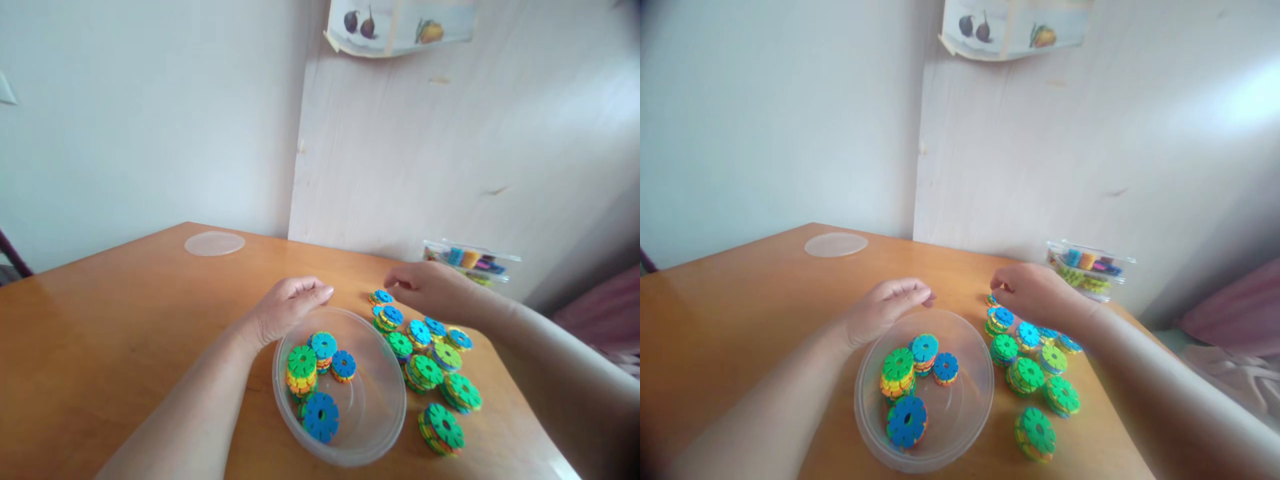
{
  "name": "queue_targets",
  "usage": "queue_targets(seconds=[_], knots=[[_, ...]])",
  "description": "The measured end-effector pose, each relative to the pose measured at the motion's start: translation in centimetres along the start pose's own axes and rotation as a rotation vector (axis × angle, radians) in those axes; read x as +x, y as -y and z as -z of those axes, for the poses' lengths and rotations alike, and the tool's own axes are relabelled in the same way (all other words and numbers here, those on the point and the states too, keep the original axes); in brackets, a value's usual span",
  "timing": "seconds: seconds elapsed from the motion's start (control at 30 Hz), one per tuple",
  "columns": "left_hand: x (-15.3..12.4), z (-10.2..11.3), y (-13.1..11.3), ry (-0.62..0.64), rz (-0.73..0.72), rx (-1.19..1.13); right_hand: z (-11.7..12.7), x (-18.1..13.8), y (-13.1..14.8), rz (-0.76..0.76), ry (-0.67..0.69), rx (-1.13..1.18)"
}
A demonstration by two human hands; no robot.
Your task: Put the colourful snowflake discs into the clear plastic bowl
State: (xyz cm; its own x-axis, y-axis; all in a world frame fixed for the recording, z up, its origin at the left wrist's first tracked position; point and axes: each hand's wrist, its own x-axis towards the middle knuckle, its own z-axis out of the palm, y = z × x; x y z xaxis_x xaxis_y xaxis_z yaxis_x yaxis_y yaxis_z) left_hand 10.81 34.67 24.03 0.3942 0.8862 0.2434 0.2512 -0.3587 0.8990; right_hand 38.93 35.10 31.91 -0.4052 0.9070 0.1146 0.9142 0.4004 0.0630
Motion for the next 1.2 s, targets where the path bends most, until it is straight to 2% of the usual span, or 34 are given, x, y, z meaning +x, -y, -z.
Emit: queue_targets(seconds=[0.1, 0.27, 0.47, 0.77, 0.93, 1.07, 1.13, 1.2], knots=[[0.0, 0.3, 0.1, -0.023, -0.008, 0.016, -1.8, 2.1, -4.0, -0.107, -0.001, 0.045], [0.0, 0.5, 0.1, -0.047, 0.03, 0.055, -5.5, 4.6, -7.6, -0.095, 0.185, 0.135], [-0.2, 0.6, -0.4, -0.042, 0.086, 0.07, -7.7, 6.2, -8.4, -0.059, 0.235, 0.184], [-0.2, 0.6, -0.2, -0.051, 0.132, 0.09, -8.5, 6.2, -8.6, -0.036, 0.209, 0.161], [-0.3, 0.5, -0.3, -0.05, 0.126, 0.078, -5.7, 4.4, -6.3, 0.007, 0.077, 0.206], [-0.3, 0.5, -0.2, -0.049, 0.115, 0.087, -2.5, 1.3, -1.7, 0.274, -0.045, 0.404], [-0.2, 0.6, -0.1, -0.054, 0.103, 0.103, -1.5, -0.3, 0.6, 0.427, -0.059, 0.425], [-0.2, 0.6, 0.0, -0.051, 0.09, 0.115, -1.2, -1.3, 2.6, 0.501, -0.045, 0.388]])
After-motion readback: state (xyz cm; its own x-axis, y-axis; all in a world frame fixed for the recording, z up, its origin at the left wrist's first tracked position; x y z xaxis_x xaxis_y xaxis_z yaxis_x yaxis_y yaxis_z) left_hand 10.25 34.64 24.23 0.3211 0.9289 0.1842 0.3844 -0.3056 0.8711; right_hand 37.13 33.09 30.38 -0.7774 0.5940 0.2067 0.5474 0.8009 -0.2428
